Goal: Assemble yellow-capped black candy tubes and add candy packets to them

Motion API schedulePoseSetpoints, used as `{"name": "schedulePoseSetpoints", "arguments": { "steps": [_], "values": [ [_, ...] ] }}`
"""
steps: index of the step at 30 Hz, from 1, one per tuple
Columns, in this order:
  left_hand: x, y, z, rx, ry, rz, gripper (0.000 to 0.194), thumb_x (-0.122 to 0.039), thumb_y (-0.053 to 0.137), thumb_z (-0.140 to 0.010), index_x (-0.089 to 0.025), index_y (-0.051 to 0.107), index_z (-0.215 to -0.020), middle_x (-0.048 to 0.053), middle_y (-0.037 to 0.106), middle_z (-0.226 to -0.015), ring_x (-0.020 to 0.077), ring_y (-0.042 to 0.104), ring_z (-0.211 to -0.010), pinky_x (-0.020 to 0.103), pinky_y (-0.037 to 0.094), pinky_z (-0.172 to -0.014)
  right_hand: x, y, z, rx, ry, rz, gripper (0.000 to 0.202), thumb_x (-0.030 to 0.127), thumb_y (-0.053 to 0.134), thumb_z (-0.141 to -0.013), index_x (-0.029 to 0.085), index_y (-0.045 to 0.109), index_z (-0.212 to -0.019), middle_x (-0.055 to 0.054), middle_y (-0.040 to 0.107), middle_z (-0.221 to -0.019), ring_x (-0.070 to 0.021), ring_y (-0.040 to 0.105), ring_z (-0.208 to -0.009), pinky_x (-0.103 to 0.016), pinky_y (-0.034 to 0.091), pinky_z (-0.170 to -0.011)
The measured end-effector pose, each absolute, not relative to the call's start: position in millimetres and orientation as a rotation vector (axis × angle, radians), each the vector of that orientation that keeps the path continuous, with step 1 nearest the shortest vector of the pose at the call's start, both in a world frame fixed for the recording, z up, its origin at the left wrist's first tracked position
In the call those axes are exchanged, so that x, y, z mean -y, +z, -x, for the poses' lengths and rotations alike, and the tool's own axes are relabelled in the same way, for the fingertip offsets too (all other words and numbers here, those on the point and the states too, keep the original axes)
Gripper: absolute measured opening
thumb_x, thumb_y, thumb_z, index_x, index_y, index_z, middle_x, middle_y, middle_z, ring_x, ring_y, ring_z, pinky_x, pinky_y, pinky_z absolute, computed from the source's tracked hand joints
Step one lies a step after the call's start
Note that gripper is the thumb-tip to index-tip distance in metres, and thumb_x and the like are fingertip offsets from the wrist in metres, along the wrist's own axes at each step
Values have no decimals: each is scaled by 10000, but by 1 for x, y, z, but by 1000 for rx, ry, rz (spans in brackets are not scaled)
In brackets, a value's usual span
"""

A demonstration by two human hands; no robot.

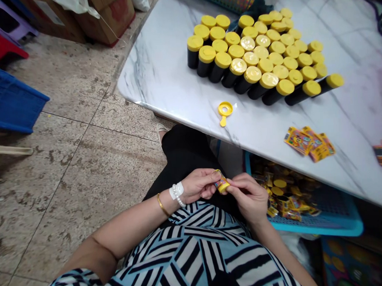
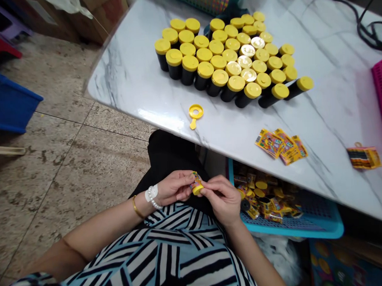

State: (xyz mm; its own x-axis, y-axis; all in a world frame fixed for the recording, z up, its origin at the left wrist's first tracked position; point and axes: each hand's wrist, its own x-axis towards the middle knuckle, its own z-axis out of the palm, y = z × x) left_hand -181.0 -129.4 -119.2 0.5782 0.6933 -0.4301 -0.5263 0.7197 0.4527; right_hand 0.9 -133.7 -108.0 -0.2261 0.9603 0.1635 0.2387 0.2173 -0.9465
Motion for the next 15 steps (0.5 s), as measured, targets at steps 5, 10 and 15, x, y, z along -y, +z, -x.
{"name": "schedulePoseSetpoints", "arguments": {
  "steps": [5,10,15],
  "values": [
    [129,-118,180,-687,757,-267,406,-496,749,-745,-139,568,-814,-57,549,-492,14,340,-287,143,199,-307,135,-107,4,1701,915,1230,174,145,707,-817,250,733,-953,-19,667,-803,-153,628,-698,-290,528,-612],
    [127,-116,172,-773,829,-284,417,-494,763,-728,-148,547,-816,-77,516,-498,5,332,-316,130,203,-318,147,-110,8,1720,827,1382,353,209,777,-752,244,709,-1096,-57,714,-945,-187,685,-782,-310,598,-665],
    [123,-121,169,-762,870,-338,426,-438,814,-677,-146,570,-868,-87,502,-518,4,347,-368,122,209,-350,157,-113,22,1325,1168,1500,296,283,709,-825,190,695,-1106,-42,748,-832,-166,709,-664,-316,622,-659]
  ]
}}
